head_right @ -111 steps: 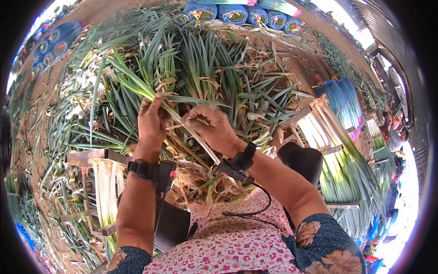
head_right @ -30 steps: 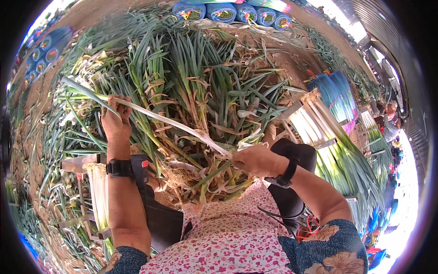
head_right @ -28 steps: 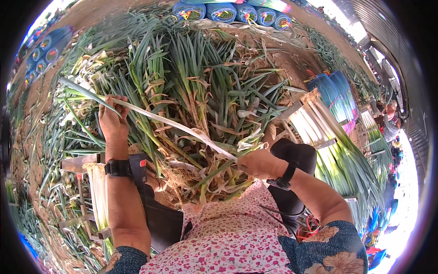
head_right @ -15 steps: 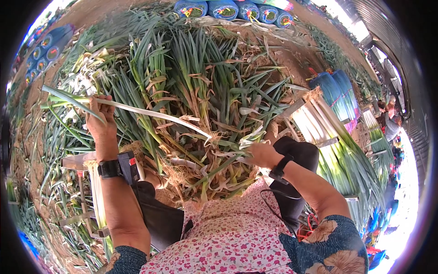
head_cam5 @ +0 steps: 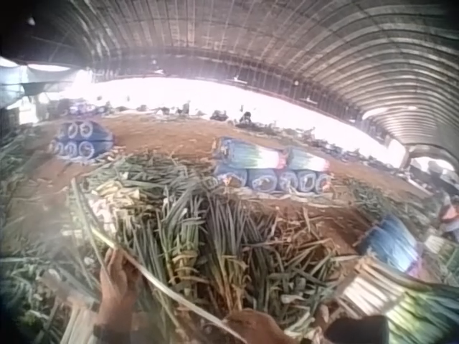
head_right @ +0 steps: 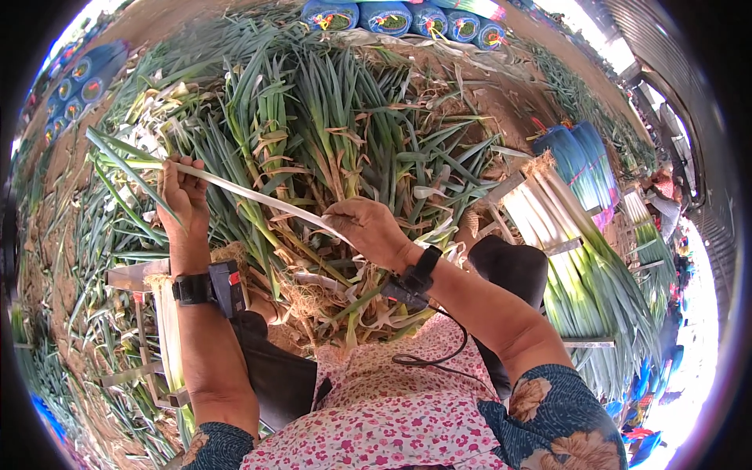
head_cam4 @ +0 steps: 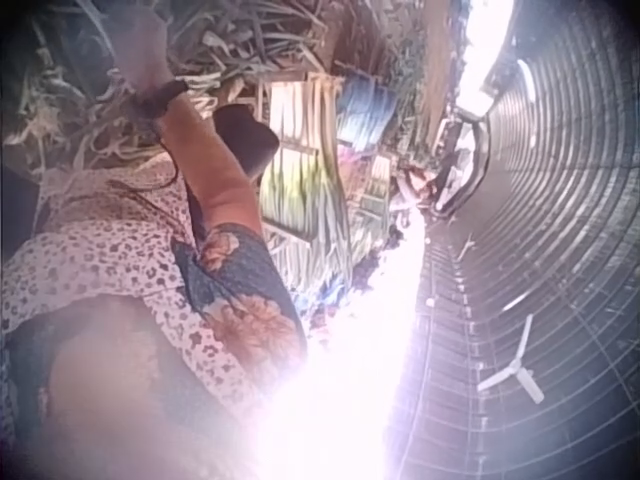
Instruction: The recorder is peeling the outer layers off leeks and trimming them in an agricultural processing facility.
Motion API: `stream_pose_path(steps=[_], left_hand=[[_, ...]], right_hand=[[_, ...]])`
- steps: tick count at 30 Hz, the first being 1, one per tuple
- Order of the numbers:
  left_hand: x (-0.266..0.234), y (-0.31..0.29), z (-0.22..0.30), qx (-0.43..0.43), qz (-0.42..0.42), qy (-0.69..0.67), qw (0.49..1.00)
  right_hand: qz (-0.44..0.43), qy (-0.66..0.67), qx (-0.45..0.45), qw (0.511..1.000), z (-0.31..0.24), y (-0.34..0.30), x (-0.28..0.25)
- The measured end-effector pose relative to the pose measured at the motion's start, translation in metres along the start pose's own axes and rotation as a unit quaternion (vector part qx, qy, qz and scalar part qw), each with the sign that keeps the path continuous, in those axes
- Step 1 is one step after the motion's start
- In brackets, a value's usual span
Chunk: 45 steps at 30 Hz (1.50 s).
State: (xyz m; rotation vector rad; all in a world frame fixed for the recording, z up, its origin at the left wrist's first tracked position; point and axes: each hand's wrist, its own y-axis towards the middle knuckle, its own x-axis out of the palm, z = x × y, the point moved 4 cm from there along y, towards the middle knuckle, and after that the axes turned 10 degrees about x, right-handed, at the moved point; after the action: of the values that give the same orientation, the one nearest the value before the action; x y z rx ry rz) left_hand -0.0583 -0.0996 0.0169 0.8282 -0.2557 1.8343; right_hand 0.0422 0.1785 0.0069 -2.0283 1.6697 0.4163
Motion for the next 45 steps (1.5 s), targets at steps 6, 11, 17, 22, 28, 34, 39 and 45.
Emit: stream_pose_path(steps=[6,11,17,22,28,34,39,45], left_hand=[[-0.003,-0.002,0.003,-0.011,0.004,0.013,1.0],[-0.008,-0.004,0.006,-0.031,0.048,0.003,0.998],[-0.023,0.003,0.007,-0.015,0.077,0.012,0.997],[-0.03,0.007,0.001,-0.031,0.063,-0.021,0.997],[-0.03,0.01,-0.009,-0.041,0.029,-0.056,0.997],[-0.018,0.004,-0.001,-0.037,0.036,-0.046,0.998],[-0.022,0.004,0.007,-0.026,0.013,-0.069,0.997],[-0.021,0.004,0.002,-0.036,0.048,-0.076,0.995]], right_hand=[[0.03,0.487,0.09,0.868,0.018,-0.015,-0.007],[-0.029,0.64,0.063,0.765,0.029,-0.037,-0.03],[-0.044,0.169,0.2,0.964,0.071,-0.091,-0.059],[0.024,-0.253,0.014,0.967,0.081,-0.11,-0.07],[-0.022,-0.039,0.042,0.998,0.032,-0.077,-0.034],[-0.085,0.034,0.15,0.984,0.025,-0.065,-0.004],[-0.113,0.039,0.161,0.98,0.028,-0.061,0.006],[-0.056,-0.096,0.062,0.992,0.029,-0.065,0.004]])
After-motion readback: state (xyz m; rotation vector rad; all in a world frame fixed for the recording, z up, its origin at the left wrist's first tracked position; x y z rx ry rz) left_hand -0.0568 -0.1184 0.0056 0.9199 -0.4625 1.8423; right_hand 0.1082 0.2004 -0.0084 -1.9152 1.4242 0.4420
